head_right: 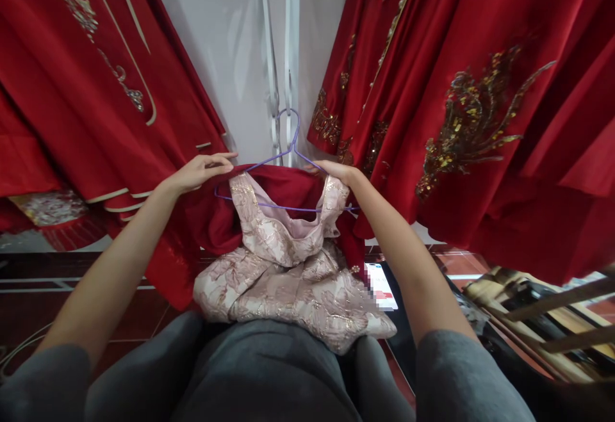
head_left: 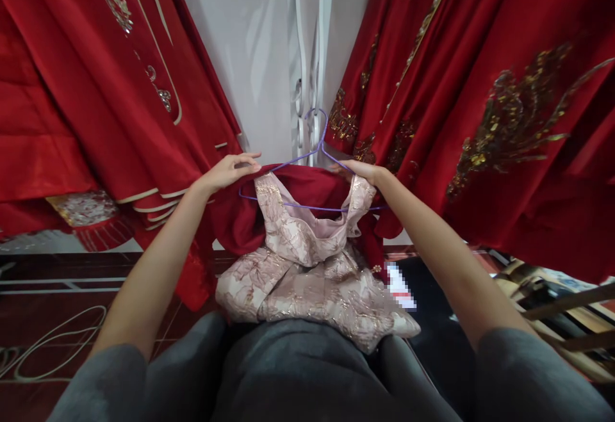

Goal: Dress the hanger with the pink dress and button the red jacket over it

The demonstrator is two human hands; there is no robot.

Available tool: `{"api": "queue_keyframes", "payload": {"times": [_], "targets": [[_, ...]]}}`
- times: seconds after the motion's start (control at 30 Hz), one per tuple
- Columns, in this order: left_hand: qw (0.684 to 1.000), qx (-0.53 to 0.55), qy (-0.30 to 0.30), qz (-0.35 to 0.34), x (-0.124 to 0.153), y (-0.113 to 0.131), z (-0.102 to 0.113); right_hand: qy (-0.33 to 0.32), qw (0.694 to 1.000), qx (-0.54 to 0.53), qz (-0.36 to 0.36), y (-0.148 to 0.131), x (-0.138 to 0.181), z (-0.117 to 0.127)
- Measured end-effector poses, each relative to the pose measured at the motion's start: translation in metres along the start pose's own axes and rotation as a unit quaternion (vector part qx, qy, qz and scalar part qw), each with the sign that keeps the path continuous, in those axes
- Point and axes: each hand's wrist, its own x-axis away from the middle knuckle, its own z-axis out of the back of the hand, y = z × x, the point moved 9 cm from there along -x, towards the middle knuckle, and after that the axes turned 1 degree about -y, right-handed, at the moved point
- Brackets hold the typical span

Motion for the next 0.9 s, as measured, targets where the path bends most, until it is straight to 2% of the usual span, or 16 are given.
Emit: {"api": "queue_keyframes", "payload": {"times": [0.13, 0.27, 0.33, 0.4, 0.47, 0.6, 0.67, 0.73, 0.8, 0.83, 0.9], "targets": [[1.000, 0.003, 0.006, -0.013, -0.001, 0.006, 0.001, 0.150, 0.979, 0.025, 0.133, -0.027, 0.005, 0.031], [0.999, -0.023, 0.044, -0.021, 0.001, 0.013, 0.014, 0.254, 0.922, 0.202, 0.208, -0.047, 0.023, 0.063], [0.998, -0.041, 0.049, -0.020, 0.002, 0.012, 0.018, 0.275, 0.906, 0.272, 0.172, -0.038, 0.033, 0.084], [0.997, -0.056, 0.051, -0.021, 0.003, 0.009, 0.021, 0.286, 0.898, 0.319, 0.102, -0.018, 0.045, 0.108], [0.995, -0.078, 0.063, -0.018, 0.004, 0.003, 0.024, 0.294, 0.876, 0.380, 0.051, -0.001, 0.061, 0.128], [0.985, -0.154, 0.071, -0.014, 0.007, -0.005, 0.025, 0.269, 0.843, 0.465, 0.018, 0.010, 0.093, 0.140], [0.978, -0.197, 0.064, -0.031, 0.010, 0.002, 0.021, 0.287, 0.832, 0.474, 0.011, 0.005, 0.112, 0.142], [0.968, -0.233, 0.079, -0.042, 0.016, 0.014, 0.019, 0.326, 0.830, 0.453, 0.006, -0.002, 0.134, 0.143], [0.961, -0.249, 0.114, -0.041, 0.023, 0.027, 0.019, 0.349, 0.843, 0.410, 0.015, -0.007, 0.154, 0.138], [0.958, -0.250, 0.132, -0.039, 0.027, 0.032, 0.018, 0.340, 0.863, 0.373, 0.020, -0.005, 0.161, 0.133], [0.959, -0.239, 0.148, -0.039, 0.033, 0.038, 0.014, 0.270, 0.923, 0.274, 0.027, 0.007, 0.165, 0.113]]}}
